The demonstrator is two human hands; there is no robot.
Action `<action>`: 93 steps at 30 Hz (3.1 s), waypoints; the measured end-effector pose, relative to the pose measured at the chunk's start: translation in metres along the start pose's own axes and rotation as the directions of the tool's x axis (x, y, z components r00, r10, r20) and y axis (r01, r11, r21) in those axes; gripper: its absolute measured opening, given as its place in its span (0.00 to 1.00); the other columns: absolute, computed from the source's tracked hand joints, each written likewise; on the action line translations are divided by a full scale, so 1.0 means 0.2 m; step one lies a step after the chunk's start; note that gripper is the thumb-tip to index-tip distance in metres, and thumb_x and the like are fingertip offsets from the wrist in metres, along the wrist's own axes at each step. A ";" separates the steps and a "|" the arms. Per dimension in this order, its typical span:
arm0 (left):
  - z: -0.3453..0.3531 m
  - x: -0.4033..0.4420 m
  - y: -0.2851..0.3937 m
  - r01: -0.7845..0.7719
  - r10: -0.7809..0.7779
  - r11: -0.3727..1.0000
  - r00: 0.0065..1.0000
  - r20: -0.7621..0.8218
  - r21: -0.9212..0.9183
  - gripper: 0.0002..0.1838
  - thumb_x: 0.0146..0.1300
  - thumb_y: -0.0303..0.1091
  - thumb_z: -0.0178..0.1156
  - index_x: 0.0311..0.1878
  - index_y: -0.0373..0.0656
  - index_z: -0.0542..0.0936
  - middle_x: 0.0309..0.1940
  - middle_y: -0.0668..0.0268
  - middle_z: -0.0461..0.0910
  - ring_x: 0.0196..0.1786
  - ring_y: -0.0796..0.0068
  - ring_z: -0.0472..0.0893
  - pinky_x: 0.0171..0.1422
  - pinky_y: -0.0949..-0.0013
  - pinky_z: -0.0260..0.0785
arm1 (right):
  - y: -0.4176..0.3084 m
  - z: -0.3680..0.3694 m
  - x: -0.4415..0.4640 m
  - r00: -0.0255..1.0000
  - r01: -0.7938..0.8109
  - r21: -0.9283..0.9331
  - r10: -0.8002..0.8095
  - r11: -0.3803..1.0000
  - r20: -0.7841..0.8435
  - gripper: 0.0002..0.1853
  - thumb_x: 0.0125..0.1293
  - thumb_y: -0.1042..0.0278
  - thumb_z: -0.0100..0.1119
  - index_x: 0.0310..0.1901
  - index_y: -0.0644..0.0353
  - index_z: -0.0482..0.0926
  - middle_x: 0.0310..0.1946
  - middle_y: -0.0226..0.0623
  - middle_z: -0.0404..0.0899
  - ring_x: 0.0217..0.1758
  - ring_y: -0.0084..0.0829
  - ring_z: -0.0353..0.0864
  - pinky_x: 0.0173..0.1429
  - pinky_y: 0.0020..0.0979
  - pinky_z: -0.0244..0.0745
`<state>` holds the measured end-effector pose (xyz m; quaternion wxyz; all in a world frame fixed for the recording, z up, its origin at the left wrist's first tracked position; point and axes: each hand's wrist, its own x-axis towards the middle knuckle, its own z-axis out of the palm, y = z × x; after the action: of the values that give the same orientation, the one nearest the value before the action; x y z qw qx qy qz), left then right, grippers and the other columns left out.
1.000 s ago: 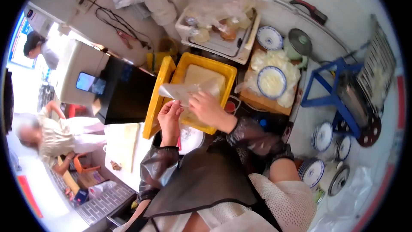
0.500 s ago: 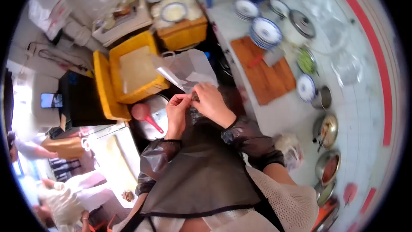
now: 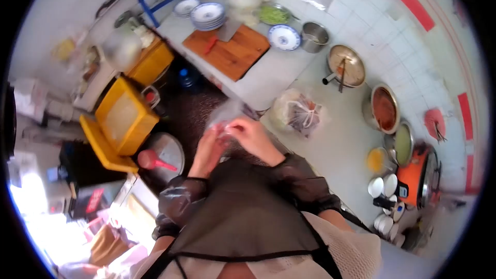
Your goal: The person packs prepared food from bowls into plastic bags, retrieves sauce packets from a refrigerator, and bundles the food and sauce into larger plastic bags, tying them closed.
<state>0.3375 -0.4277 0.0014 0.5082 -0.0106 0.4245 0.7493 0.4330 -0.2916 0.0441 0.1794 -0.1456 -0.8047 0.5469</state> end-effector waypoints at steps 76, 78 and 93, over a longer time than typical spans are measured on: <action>-0.09 0.09 -1.06 -0.356 0.246 0.892 0.899 -0.363 -0.279 0.18 0.70 0.35 0.48 0.57 0.32 0.65 0.44 0.57 0.76 0.43 0.55 0.79 0.52 0.43 0.74 | 0.93 -1.13 -0.15 0.820 0.511 -0.721 -0.015 0.468 0.572 0.16 0.62 0.56 0.56 0.30 0.63 0.79 0.27 0.44 0.80 0.29 0.44 0.80 0.33 0.40 0.73; -0.21 0.20 -1.07 -0.377 0.255 0.877 0.891 -0.375 -0.297 0.17 0.70 0.38 0.49 0.51 0.31 0.67 0.42 0.50 0.77 0.44 0.51 0.79 0.52 0.46 0.73 | 0.98 -1.20 -0.07 0.832 0.169 -0.426 0.103 0.889 0.545 0.16 0.63 0.57 0.55 0.27 0.62 0.80 0.21 0.43 0.79 0.24 0.41 0.79 0.29 0.40 0.71; 0.53 0.96 -1.61 -0.040 0.046 0.999 0.917 -0.395 0.023 0.18 0.68 0.46 0.48 0.48 0.40 0.73 0.20 0.65 0.71 0.18 0.71 0.73 0.18 0.67 0.61 | -0.01 -1.79 -0.67 0.901 -0.432 0.392 0.412 0.812 0.139 0.15 0.68 0.65 0.51 0.23 0.60 0.72 0.19 0.23 0.67 0.19 0.14 0.61 0.23 0.22 0.54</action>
<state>0.5372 -0.1740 -0.2182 0.3956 -0.1487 0.5242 0.7393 0.7137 -0.0534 0.1488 0.0612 -0.2660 -0.6221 0.7338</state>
